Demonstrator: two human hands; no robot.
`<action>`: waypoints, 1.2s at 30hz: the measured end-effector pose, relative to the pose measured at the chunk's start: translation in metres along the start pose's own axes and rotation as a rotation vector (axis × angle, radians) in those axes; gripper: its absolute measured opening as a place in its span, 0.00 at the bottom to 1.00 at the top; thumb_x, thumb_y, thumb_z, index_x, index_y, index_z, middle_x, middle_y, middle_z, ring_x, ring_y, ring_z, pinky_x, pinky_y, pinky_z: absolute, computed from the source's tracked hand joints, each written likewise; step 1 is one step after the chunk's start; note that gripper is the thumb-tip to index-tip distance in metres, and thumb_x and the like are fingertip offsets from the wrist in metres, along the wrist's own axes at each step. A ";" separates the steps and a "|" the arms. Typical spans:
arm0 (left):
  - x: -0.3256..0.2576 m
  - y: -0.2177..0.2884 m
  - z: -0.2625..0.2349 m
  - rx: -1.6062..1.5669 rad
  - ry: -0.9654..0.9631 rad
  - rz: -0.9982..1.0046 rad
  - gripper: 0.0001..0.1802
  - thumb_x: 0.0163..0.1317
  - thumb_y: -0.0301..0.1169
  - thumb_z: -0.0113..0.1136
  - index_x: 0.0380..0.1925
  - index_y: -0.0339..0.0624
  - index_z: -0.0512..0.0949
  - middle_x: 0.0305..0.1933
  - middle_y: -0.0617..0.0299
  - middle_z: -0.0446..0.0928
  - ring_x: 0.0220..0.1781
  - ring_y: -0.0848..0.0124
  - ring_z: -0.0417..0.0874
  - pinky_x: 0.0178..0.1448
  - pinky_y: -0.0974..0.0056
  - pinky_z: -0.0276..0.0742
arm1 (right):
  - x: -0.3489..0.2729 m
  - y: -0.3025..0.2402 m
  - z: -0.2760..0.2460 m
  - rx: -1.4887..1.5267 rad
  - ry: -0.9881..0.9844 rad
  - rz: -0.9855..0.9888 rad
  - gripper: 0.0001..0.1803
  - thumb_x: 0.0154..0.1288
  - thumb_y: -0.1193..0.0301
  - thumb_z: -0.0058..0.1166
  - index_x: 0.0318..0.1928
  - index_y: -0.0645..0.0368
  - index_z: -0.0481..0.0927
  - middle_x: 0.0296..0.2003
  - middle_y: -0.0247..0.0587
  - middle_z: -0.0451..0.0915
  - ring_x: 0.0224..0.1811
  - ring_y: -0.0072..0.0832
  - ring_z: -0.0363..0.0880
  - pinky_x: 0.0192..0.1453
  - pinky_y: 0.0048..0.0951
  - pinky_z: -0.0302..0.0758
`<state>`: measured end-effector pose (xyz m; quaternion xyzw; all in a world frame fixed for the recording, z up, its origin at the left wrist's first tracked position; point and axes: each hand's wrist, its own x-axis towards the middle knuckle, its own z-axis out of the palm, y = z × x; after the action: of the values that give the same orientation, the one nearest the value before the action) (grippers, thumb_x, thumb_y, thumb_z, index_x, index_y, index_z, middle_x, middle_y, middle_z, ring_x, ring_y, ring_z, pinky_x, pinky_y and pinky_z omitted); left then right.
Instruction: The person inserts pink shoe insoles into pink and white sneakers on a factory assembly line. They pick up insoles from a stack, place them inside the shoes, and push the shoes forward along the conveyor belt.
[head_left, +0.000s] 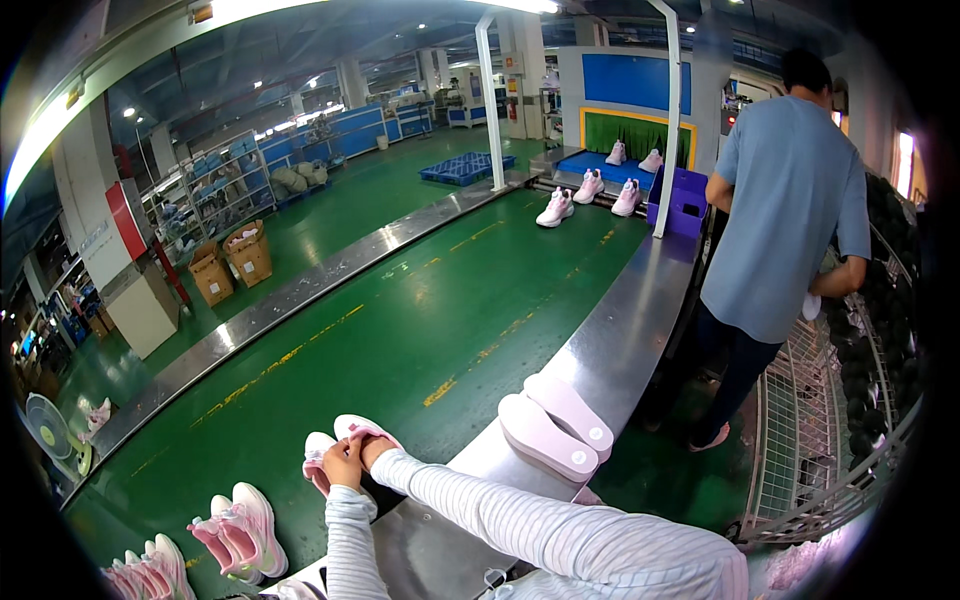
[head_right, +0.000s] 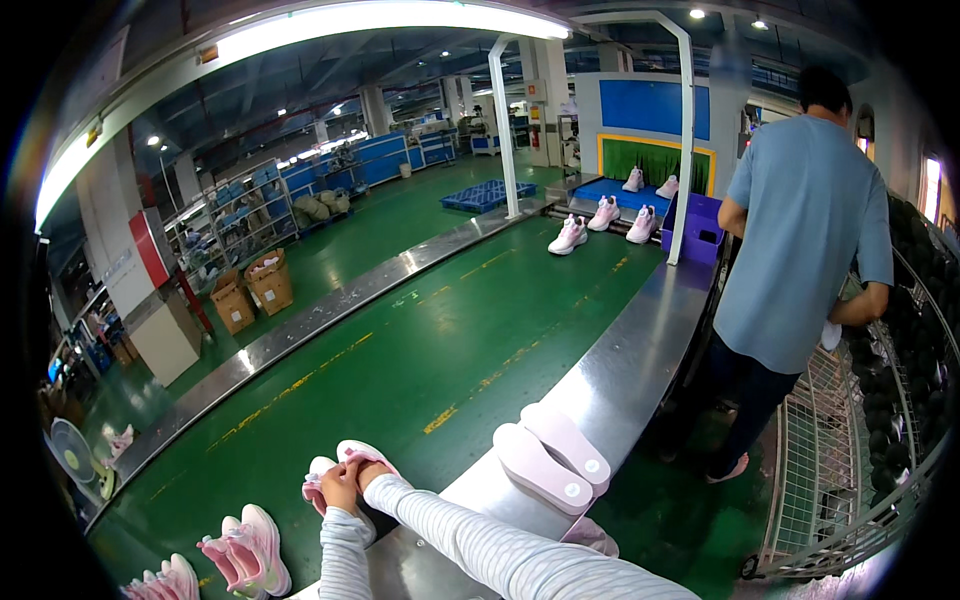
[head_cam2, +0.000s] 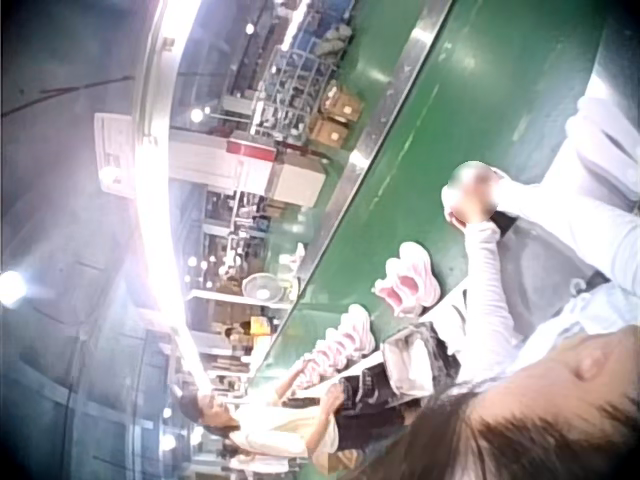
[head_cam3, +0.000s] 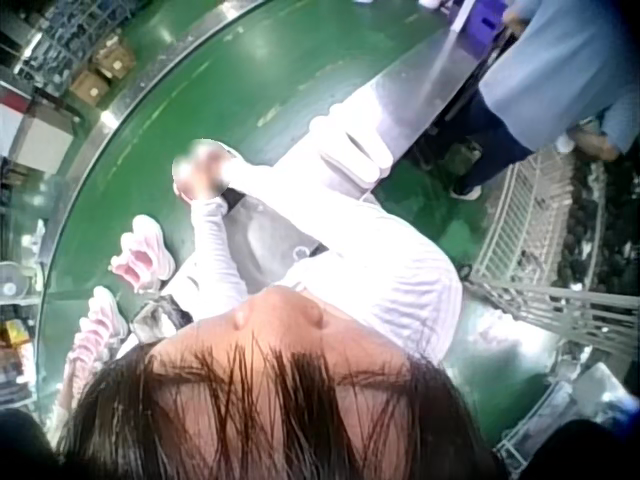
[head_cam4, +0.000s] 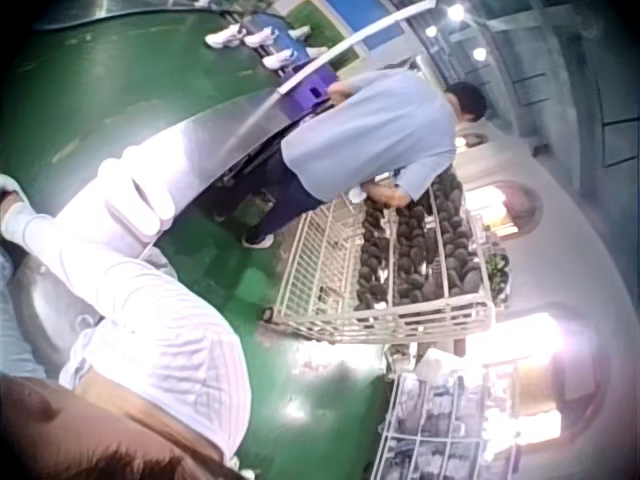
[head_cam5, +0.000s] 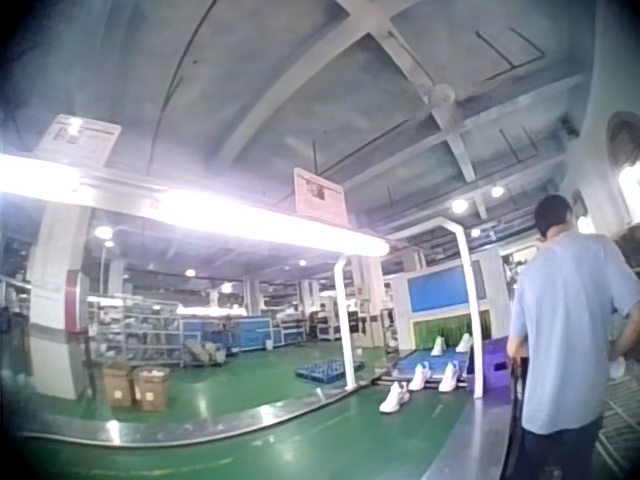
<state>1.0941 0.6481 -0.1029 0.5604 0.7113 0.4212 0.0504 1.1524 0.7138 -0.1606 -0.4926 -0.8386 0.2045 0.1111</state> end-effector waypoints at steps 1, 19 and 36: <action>0.001 0.001 0.001 -0.014 -0.004 -0.004 0.16 0.54 0.40 0.55 0.25 0.36 0.80 0.20 0.51 0.77 0.23 0.60 0.78 0.31 0.62 0.71 | -0.002 0.000 -0.003 0.012 -0.006 -0.005 0.19 0.60 0.64 0.39 0.51 0.54 0.71 0.53 0.50 0.67 0.49 0.42 0.72 0.53 0.38 0.68; 0.027 -0.078 0.042 0.774 -0.757 0.531 0.12 0.50 0.32 0.48 0.27 0.44 0.81 0.36 0.54 0.78 0.35 0.54 0.78 0.41 0.61 0.75 | -0.230 0.182 -0.155 -0.264 0.491 0.076 0.31 0.54 0.51 0.48 0.57 0.52 0.64 0.60 0.50 0.56 0.62 0.53 0.51 0.60 0.58 0.48; 0.011 -0.027 0.042 1.157 -1.071 0.088 0.24 0.42 0.46 0.54 0.41 0.47 0.74 0.49 0.56 0.71 0.49 0.62 0.70 0.55 0.63 0.62 | -0.239 0.206 -0.149 -0.179 0.460 0.098 0.33 0.54 0.47 0.45 0.56 0.53 0.65 0.59 0.50 0.58 0.62 0.55 0.50 0.61 0.63 0.40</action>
<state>1.0924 0.6800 -0.1433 0.6520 0.6734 -0.3414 0.0698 1.4883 0.6293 -0.1170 -0.5742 -0.7810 0.0172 0.2450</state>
